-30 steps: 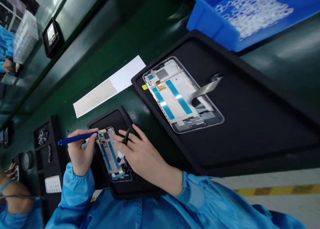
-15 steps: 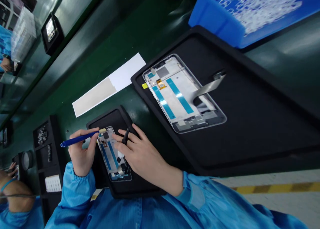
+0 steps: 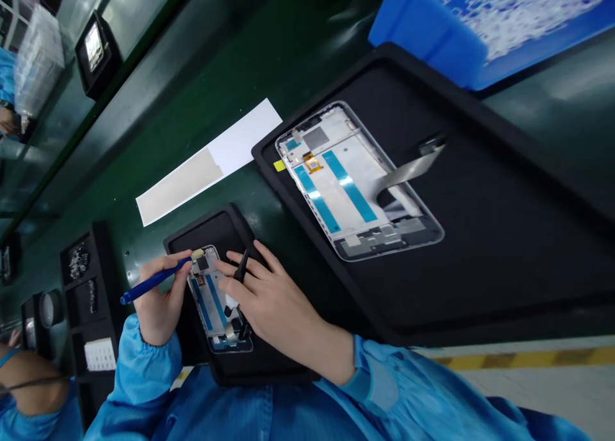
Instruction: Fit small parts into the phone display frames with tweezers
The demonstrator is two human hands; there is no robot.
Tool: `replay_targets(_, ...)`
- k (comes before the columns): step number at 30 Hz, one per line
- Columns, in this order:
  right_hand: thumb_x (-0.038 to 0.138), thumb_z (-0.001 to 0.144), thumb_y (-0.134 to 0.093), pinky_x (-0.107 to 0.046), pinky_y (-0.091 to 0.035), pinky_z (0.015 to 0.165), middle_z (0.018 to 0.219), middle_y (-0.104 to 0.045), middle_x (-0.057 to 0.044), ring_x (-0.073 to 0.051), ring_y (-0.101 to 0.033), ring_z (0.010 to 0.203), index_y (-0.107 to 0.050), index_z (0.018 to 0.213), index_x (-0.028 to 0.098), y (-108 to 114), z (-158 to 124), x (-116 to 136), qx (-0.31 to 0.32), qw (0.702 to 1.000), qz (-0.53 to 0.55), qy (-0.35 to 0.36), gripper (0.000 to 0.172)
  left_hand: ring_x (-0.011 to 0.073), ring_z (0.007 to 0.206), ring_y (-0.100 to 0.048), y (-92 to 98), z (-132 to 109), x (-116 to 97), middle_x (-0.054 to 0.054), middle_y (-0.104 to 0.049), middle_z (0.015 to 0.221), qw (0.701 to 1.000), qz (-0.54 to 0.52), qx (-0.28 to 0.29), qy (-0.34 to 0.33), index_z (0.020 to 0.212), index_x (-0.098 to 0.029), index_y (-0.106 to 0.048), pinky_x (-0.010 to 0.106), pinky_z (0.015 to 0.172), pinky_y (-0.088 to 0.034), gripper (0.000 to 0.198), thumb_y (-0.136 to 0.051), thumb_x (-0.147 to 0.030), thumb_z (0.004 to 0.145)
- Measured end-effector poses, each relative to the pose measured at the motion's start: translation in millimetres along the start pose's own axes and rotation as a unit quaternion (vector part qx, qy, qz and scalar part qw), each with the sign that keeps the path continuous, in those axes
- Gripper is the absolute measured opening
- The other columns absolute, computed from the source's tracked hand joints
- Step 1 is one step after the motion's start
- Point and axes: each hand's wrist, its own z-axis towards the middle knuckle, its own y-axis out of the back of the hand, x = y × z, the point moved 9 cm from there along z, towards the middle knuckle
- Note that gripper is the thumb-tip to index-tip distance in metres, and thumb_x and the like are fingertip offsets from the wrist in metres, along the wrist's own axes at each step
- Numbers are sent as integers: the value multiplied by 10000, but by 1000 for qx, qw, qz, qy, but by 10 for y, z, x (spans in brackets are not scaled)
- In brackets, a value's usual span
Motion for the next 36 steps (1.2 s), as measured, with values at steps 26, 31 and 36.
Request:
replay_targets(26,12,884,-391,-633,-413,1040,1279,-649,-104,-293,-581,1212,-621,1077,175,10,31,19,2,1000,-22,19,341,129,614,-606,-251,-326,198,-1,-636,719,970,210,123,-11,1225,-228,-652,222,567,-436,346,-507,-143,922)
replay_targets(31,6,878,-388,-628,-395,1057,1268,-654,-108,-287,-581,1211,-606,1084,180,18,29,12,-3,1000,-18,14,347,138,593,-617,-282,-282,153,-2,-652,719,963,230,134,-35,1215,-226,-656,239,541,-432,339,-536,-146,908)
replay_targets(36,22,900,-390,-606,-399,1059,1219,-679,-93,-285,-585,1208,-573,1086,198,28,25,12,-3,1000,-18,12,315,158,596,-647,-291,-175,107,-2,-704,768,955,239,172,-34,1184,-223,-663,259,515,-442,365,-566,-98,855)
